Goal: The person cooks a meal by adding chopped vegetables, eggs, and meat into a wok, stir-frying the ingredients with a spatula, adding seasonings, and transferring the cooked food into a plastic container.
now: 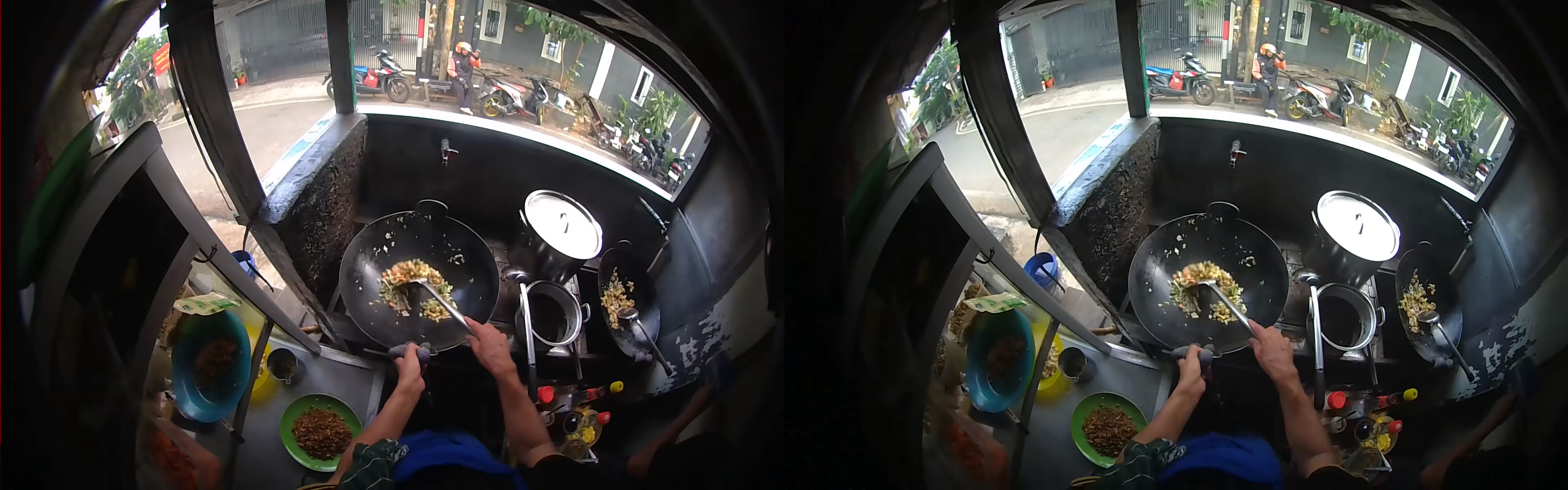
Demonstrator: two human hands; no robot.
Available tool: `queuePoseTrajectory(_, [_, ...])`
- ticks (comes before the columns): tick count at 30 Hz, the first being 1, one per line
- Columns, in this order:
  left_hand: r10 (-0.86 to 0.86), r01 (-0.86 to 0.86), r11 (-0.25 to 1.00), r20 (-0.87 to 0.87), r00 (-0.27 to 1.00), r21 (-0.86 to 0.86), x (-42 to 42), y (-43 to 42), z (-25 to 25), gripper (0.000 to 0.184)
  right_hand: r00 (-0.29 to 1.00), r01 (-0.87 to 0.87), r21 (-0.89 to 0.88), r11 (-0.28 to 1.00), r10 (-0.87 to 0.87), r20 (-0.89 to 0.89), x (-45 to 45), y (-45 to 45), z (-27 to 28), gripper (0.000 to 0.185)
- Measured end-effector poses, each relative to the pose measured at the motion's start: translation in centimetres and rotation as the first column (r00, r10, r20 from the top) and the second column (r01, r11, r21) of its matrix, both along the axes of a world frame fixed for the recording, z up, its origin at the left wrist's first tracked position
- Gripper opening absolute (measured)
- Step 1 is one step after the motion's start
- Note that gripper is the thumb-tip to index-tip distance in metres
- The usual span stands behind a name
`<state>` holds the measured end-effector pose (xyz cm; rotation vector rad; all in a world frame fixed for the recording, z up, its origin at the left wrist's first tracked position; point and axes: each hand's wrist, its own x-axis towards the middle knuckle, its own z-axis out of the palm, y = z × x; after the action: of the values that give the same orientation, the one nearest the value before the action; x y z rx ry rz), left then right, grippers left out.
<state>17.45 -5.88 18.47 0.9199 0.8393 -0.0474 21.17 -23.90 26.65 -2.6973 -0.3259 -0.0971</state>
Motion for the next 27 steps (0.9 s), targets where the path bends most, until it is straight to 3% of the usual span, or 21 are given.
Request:
queuePoseTrajectory(1, [-0.019, 0.019, 1.000, 0.021, 1.000, 0.008, -0.6, -0.1, -1.3, 0.031, 0.999, 0.035, 0.075, 0.997, -0.036, 0.018, 0.6, 0.8, -1.5, 0.046])
queuePoseTrajectory(3, [-0.047, 0.041, 0.997, -0.086, 0.995, -0.060, -4.8, -0.7, 0.8, 0.031, 0.996, 0.049, 0.174, 0.984, -0.061, 0.065, -0.4, 1.3, -0.3, 0.048])
queuePoseTrajectory(5, [0.053, -0.108, 0.972, -0.255, 0.965, -0.209, -6.9, -1.1, 1.8, 0.027, 0.993, 0.060, 0.198, 0.978, -0.078, 0.086, -2.5, 0.6, 1.6, 0.050])
queuePoseTrajectory(9, [0.078, -0.094, 0.968, -0.078, 0.994, -0.232, -2.5, -0.4, -0.7, 0.030, 0.994, 0.059, 0.197, 0.979, -0.075, 0.079, -6.3, -1.6, 0.3, 0.051])
queuePoseTrajectory(11, [0.112, -0.119, 0.981, -0.050, 0.992, -0.151, 1.1, -0.3, 0.7, 0.028, 0.997, 0.068, 0.151, 0.986, -0.074, 0.036, -8.8, -2.5, 1.1, 0.051])
queuePoseTrajectory(13, [0.089, -0.092, 0.990, -0.028, 0.996, -0.110, 3.1, -0.1, 0.4, 0.033, 0.986, 0.098, 0.034, 0.995, -0.092, -0.140, -10.2, -3.1, 2.5, 0.052])
queuePoseTrajectory(16, [0.036, -0.034, 0.999, -0.103, 0.994, 0.020, 4.3, -0.1, 0.9, 0.033, 0.982, 0.099, -0.036, 0.994, -0.103, -0.155, -10.2, -3.4, 1.8, 0.051])
queuePoseTrajectory(19, [0.025, -0.034, 0.999, -0.222, 0.975, -0.036, 5.7, -0.6, -0.7, 0.042, 0.980, 0.117, -0.073, 0.990, -0.127, -0.152, -6.0, -1.2, -1.5, 0.049])
queuePoseTrajectory(21, [-0.224, 0.205, 0.957, -0.075, 0.972, -0.207, 3.3, 0.9, 1.0, 0.062, 0.995, 0.044, 0.032, 0.999, -0.041, -0.092, -4.2, -0.4, -4.0, 0.050])
queuePoseTrajectory(23, [-0.427, 0.428, 0.904, 0.080, 0.901, 0.001, -0.7, 0.8, 0.5, 0.069, 0.991, -0.073, -0.112, 0.991, 0.060, -0.117, -5.4, 0.1, -1.6, 0.051])
queuePoseTrajectory(25, [-0.590, 0.599, 0.787, -0.108, 0.801, 0.146, -4.0, 0.8, -4.3, 0.068, 0.987, -0.006, -0.118, 0.993, -0.013, -0.162, -8.0, 0.0, 0.0, 0.052])
queuePoseTrajectory(27, [-0.555, 0.596, 0.769, -0.219, 0.802, 0.233, -6.7, 0.8, -12.0, 0.053, 0.995, 0.099, -0.005, 0.995, -0.099, -0.028, -11.0, -0.7, -0.6, 0.048])
